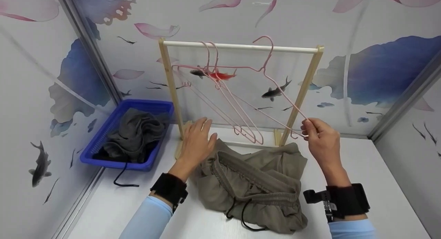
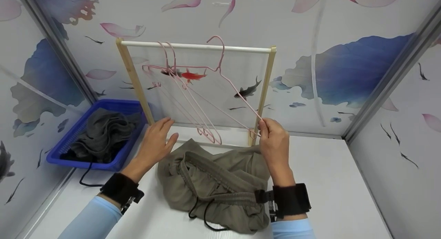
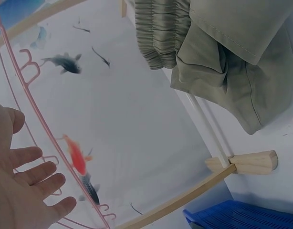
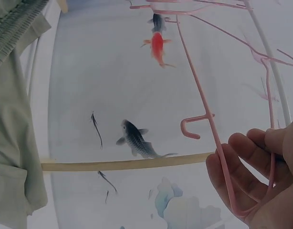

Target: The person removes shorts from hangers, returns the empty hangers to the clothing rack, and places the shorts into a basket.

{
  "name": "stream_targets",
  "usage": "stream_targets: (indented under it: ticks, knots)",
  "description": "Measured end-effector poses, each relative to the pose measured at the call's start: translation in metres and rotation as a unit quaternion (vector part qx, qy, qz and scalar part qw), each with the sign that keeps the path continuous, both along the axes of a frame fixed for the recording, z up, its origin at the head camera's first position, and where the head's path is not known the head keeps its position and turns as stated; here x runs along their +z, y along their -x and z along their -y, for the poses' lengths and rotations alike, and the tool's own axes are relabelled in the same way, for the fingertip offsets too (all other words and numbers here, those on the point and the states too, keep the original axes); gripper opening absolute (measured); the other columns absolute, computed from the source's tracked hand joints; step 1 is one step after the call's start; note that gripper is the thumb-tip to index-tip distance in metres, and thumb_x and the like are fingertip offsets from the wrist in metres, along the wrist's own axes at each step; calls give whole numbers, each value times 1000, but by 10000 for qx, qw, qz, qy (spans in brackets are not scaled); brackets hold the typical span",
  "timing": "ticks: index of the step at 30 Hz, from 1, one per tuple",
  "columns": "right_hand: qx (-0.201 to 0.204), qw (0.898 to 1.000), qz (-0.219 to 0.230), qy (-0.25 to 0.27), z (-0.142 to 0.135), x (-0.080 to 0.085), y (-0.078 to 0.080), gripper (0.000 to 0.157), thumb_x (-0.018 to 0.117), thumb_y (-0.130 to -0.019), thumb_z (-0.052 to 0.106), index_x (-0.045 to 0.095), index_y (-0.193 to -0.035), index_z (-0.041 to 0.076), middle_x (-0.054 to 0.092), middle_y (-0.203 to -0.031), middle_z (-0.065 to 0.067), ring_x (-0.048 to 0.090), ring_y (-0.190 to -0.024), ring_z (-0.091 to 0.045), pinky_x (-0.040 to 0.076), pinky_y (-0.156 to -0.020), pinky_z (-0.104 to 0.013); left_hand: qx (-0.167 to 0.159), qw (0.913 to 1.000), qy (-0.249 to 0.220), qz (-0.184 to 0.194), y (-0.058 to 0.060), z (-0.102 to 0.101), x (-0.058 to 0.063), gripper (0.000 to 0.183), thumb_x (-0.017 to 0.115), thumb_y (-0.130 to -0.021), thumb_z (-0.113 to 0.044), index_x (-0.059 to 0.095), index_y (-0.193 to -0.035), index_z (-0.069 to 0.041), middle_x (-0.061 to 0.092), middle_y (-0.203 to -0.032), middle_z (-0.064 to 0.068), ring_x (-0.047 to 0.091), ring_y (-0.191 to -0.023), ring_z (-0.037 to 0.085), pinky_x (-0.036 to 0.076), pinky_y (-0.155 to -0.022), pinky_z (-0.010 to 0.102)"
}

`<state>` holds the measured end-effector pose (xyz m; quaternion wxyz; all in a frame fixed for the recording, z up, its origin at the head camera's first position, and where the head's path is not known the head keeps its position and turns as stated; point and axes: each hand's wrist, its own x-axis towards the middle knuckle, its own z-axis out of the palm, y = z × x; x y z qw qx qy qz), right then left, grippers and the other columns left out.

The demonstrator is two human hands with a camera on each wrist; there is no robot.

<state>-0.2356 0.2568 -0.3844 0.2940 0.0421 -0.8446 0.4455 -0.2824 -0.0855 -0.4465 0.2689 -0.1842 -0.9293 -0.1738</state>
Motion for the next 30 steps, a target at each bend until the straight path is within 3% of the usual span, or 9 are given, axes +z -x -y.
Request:
stream_targets:
  ticks: [16,20,24,30]
  knots:
    - [94,9996,247,-59,1,-1,2,23,54,-106,3,72,-106,-10,73,-92,-25,61,-71,11,50,-68,-6,-6,9999,-40,149,-3,-4,-7,44,63,-102,-25,59,-137,1,59,-140,21,55,-132,36,41,-107,54]
    - [86,9992,351,-147,2,-3,2,23,55,-106,5,72,-108,-9,73,-95,-25,72,-78,-11,49,-67,-5,-23,9999,-57,162,-4,-4,-8,45,62,-102,-25,59,-138,2,59,-140,22,55,-132,37,41,-107,54]
    - [90,9987,461,-213,4,-6,2,24,54,-107,6,72,-111,-9,73,-97,-25,73,-87,-36,46,-67,-3,-77,9998,-122,147,-5,-2,-11,45,62,-103,-26,59,-139,1,59,-139,21,55,-132,37,42,-106,53]
    - [77,9985,486,-223,5,-9,2,24,53,-107,5,73,-110,-8,74,-96,-24,73,-85,-32,48,-68,-4,-85,9997,-164,183,-8,-2,-15,46,62,-103,-27,59,-139,1,59,-141,21,55,-132,37,42,-108,55]
